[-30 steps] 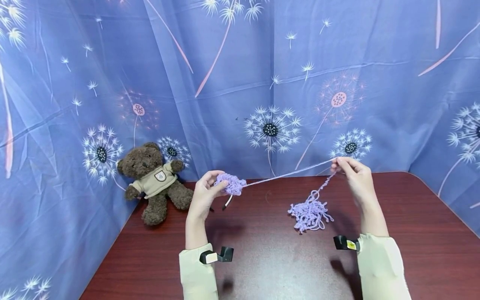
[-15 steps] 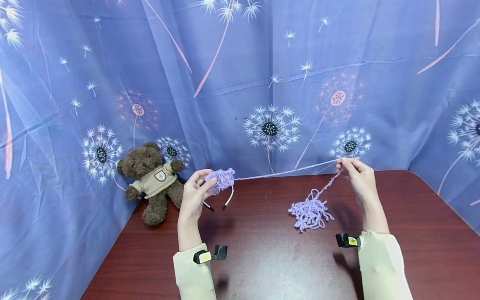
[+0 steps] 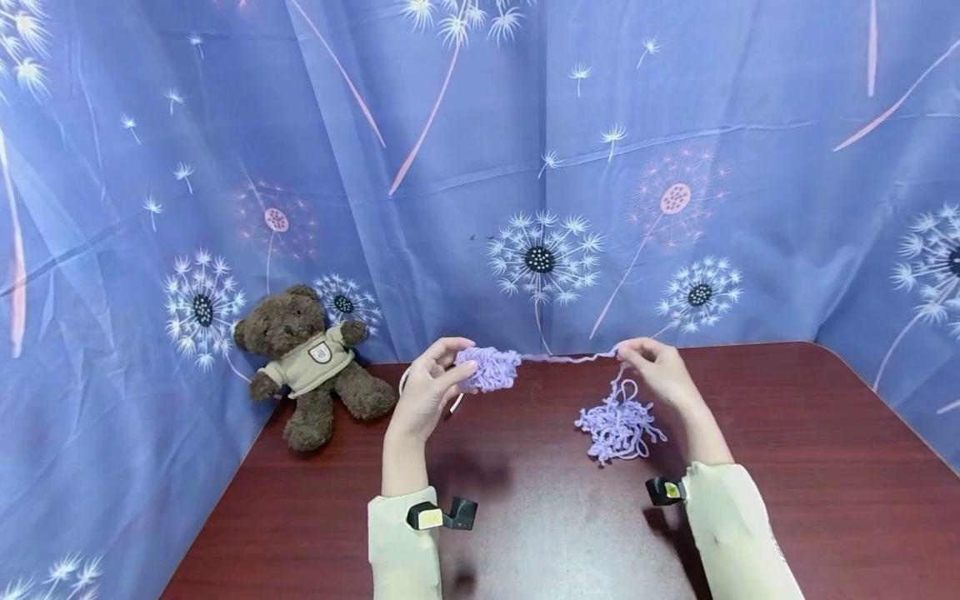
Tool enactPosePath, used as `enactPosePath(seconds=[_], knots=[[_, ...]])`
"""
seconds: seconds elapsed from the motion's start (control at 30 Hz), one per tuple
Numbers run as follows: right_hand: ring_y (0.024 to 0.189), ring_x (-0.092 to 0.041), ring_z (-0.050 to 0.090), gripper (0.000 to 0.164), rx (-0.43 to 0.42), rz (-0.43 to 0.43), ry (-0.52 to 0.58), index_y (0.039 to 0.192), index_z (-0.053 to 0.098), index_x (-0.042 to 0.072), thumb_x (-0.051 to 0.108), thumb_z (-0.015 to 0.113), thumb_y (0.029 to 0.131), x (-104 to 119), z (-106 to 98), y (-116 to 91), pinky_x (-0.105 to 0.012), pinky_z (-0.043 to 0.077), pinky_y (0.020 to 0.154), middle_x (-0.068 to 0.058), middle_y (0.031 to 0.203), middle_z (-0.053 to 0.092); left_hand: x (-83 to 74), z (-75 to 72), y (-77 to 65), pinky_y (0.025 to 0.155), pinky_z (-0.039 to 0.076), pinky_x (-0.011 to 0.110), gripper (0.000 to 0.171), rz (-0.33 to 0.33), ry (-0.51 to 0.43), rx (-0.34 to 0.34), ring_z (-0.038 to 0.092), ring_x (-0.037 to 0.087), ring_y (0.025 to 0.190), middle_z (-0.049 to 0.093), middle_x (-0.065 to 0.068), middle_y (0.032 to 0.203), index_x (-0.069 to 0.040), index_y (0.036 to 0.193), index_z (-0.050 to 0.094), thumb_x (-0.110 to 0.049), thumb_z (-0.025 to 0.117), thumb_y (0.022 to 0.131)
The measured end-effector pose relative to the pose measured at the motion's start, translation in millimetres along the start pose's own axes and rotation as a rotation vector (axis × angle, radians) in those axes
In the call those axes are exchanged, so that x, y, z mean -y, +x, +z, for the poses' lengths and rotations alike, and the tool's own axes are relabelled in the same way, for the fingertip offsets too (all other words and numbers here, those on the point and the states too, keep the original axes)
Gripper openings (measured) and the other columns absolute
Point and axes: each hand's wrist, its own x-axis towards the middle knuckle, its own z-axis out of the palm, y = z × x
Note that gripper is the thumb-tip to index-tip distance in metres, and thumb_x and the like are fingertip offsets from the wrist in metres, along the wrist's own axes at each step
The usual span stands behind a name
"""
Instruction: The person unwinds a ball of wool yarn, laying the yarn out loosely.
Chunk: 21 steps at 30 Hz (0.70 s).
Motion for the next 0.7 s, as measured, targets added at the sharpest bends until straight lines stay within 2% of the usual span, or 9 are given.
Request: enactPosePath(seconds=[0.1,0.17,0.3,0.37,0.47,0.53,0.6,0.7], knots=[[0.078,0.008,0.058,0.031,0.048,-0.017,-0.030,0.116,0.062,-0.009,0.015,0.059,0.097,7,16,0,-0.016,0.051,0.076,-0.025,0.105,0.070,-0.4,6.3,-0.6,0.068,0.056,0.025,0.028,0.004,-0.007,0.036,0.057,0.006,0.076,0.062,-0.008,0.095,-0.001,0.117,0.053,0.005,0.056,0.090],[0.083,0.004,0.058,0.029,0.081,-0.032,-0.032,0.116,0.063,-0.007,0.014,0.060,0.096,14,26,-2,-0.018,0.049,0.079,-0.027,0.111,0.068,-0.1,8.8,-0.6,0.069,0.056,0.024,0.026,0.005,-0.009,0.047,0.057,0.005,0.077,0.062,-0.009,0.093,-0.005,0.115,0.055,0.005,0.056,0.090],[0.091,-0.005,0.060,0.028,0.156,-0.069,0.031,0.116,0.064,-0.003,0.014,0.062,0.094,30,47,-9,-0.022,0.050,0.083,-0.023,0.113,0.068,0.3,12.8,-0.3,0.070,0.055,0.022,0.028,0.000,-0.002,0.073,0.055,0.003,0.077,0.063,-0.011,0.093,-0.019,0.105,0.061,0.004,0.056,0.090],[0.086,-0.006,0.061,0.029,0.214,-0.092,0.077,0.117,0.064,-0.002,0.016,0.061,0.095,39,59,-13,-0.022,0.051,0.078,-0.020,0.103,0.070,0.8,14.7,-0.1,0.071,0.055,0.022,0.030,-0.002,0.000,0.098,0.055,0.003,0.077,0.063,-0.012,0.094,-0.024,0.103,0.062,0.003,0.056,0.090],[0.069,-0.004,0.056,0.027,0.317,-0.132,0.138,0.114,0.063,-0.004,0.016,0.058,0.096,52,73,-20,-0.021,0.049,0.061,-0.006,0.080,0.064,1.5,17.6,0.4,0.073,0.057,0.024,0.029,0.001,-0.001,0.141,0.058,0.004,0.077,0.063,-0.010,0.091,-0.023,0.105,0.061,0.002,0.057,0.091],[0.060,-0.002,0.049,0.025,0.361,-0.145,0.163,0.110,0.063,-0.005,0.014,0.055,0.095,58,79,-24,-0.021,0.044,0.052,0.004,0.071,0.057,2.2,19.1,0.8,0.073,0.058,0.024,0.028,0.001,0.005,0.164,0.060,0.004,0.077,0.063,-0.010,0.090,-0.021,0.106,0.060,0.002,0.056,0.091],[0.058,-0.001,0.047,0.022,0.368,-0.160,0.176,0.104,0.063,-0.006,0.011,0.053,0.095,62,80,-26,-0.021,0.042,0.051,0.009,0.069,0.055,3.0,20.1,1.1,0.073,0.058,0.024,0.026,0.000,0.021,0.177,0.061,0.004,0.076,0.063,-0.009,0.090,-0.018,0.107,0.059,0.003,0.057,0.091],[0.062,-0.001,0.051,0.022,0.321,-0.150,0.208,0.102,0.064,-0.007,0.011,0.053,0.097,64,74,-27,-0.019,0.045,0.056,0.010,0.070,0.060,4.0,20.0,1.4,0.072,0.058,0.023,0.024,0.000,0.057,0.182,0.061,0.003,0.075,0.064,-0.010,0.090,-0.011,0.109,0.058,0.003,0.057,0.090]])
